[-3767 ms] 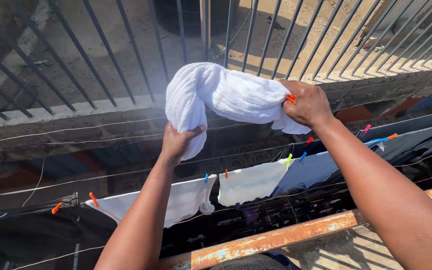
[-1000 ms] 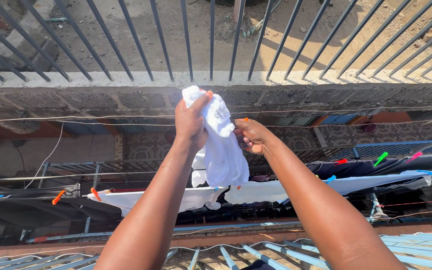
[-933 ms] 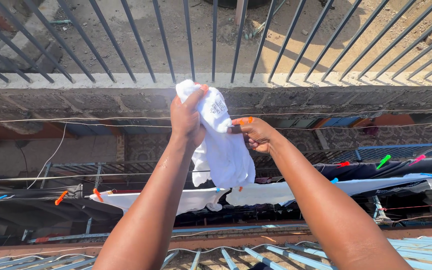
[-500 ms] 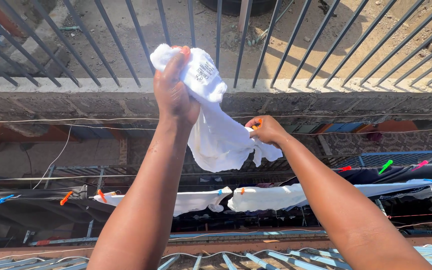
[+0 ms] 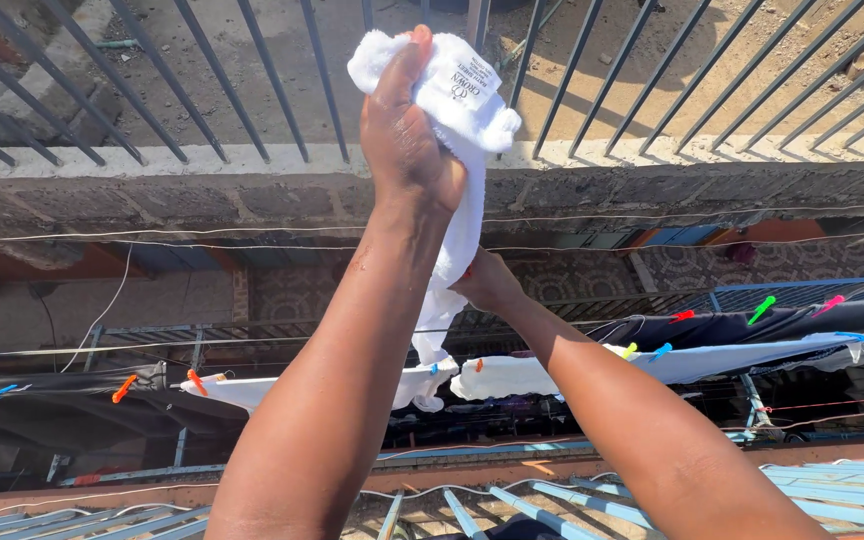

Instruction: Hand-washing clothes in a bucket and hanging them on a clothesline to dry.

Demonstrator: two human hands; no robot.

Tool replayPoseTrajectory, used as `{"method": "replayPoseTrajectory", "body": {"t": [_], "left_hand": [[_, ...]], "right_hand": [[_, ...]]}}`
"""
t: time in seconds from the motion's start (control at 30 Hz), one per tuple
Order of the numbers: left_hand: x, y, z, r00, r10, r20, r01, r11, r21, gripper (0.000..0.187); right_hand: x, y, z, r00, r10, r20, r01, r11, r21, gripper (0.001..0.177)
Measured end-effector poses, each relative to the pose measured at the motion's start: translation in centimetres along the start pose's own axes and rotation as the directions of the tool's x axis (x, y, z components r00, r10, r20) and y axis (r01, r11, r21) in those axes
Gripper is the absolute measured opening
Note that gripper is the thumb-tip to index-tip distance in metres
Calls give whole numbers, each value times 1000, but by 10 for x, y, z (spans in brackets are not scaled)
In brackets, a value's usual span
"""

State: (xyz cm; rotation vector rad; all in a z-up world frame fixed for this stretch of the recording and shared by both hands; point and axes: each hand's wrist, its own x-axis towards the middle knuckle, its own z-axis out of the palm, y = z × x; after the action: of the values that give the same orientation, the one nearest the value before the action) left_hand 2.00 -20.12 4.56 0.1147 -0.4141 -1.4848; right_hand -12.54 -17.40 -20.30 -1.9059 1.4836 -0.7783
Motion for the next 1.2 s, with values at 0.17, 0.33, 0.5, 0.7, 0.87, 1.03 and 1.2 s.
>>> {"method": "replayPoseTrajectory", "body": {"t": [0.17,0.33,0.5,0.7,0.87,1.03,1.2], "left_hand": [[-12,1,-44,999,-37,-11,37,999,-3,25],[-27,23,-34,989,-110,99,103,992,74,31],[-32,38,-44,983,-152,103,135,979,154,31],[-51,52,-71,983,-177,50,165,969,181,31],[-49,60,-50,995,-97,16,94,986,139,30],[-49,46,-33,968,-122,217,116,992,43,26],[-62,47,-21,937,-256,238,199,950,242,39]], "right_hand": [[5,57,16,950,309,-35,-311,949,-58,29],[-4,20,-19,955,204,-216,-160,966,205,28],[-13,-33,-43,966,247,-78,-97,625,774,29],[-7,-83,-34,979,203,-15,-137,714,687,33],[0,-109,-29,996,-86,-15,69,675,734,48],[11,-73,-13,895,-445,4,435,878,200,46],[3,-58,-27,988,-146,-48,125,586,800,57]]}}
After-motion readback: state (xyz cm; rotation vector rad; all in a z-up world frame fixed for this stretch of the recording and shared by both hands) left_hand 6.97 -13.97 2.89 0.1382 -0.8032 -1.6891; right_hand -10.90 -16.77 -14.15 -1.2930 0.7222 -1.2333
